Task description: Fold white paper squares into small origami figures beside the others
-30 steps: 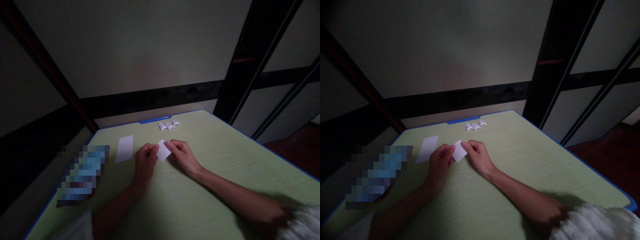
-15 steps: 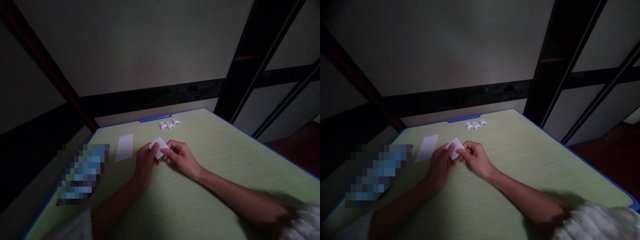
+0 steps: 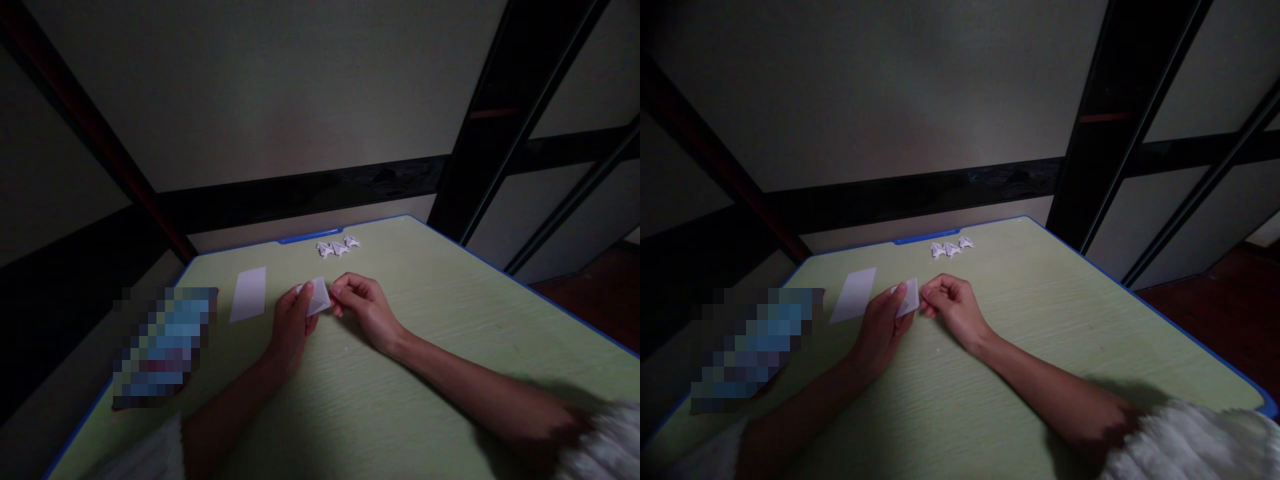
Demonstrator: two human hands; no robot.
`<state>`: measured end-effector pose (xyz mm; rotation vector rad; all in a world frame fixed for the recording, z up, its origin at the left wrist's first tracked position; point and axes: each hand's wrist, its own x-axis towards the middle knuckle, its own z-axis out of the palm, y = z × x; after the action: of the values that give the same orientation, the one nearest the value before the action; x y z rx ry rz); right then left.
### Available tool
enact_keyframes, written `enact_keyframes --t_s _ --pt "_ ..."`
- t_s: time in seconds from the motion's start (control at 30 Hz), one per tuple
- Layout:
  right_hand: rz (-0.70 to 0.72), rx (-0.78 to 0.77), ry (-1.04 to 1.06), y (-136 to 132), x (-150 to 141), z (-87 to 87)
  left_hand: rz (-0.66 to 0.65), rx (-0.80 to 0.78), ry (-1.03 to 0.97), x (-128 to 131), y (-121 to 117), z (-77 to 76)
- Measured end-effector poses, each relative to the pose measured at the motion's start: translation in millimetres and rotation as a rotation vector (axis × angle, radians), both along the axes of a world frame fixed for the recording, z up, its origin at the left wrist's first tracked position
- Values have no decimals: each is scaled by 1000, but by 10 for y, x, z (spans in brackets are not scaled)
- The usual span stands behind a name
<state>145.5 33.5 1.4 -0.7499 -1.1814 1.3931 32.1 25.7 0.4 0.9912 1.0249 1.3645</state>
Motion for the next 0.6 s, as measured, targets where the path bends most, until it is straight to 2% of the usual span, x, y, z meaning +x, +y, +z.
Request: enact_keyframes --t_s 0.1,0.27,0.43,0.6 --pt "1 5 -49 -12 -3 17 7 -5 -10 4 -4 6" --pt "14 50 31 -13 -12 4 -13 5 17 -15 13 -32" --pt "76 128 -142 61 36 -55 -5 42 130 -28 26 -73" --pt "117 168 -183 124 110 -45 -23 92 206 -27 23 -88"
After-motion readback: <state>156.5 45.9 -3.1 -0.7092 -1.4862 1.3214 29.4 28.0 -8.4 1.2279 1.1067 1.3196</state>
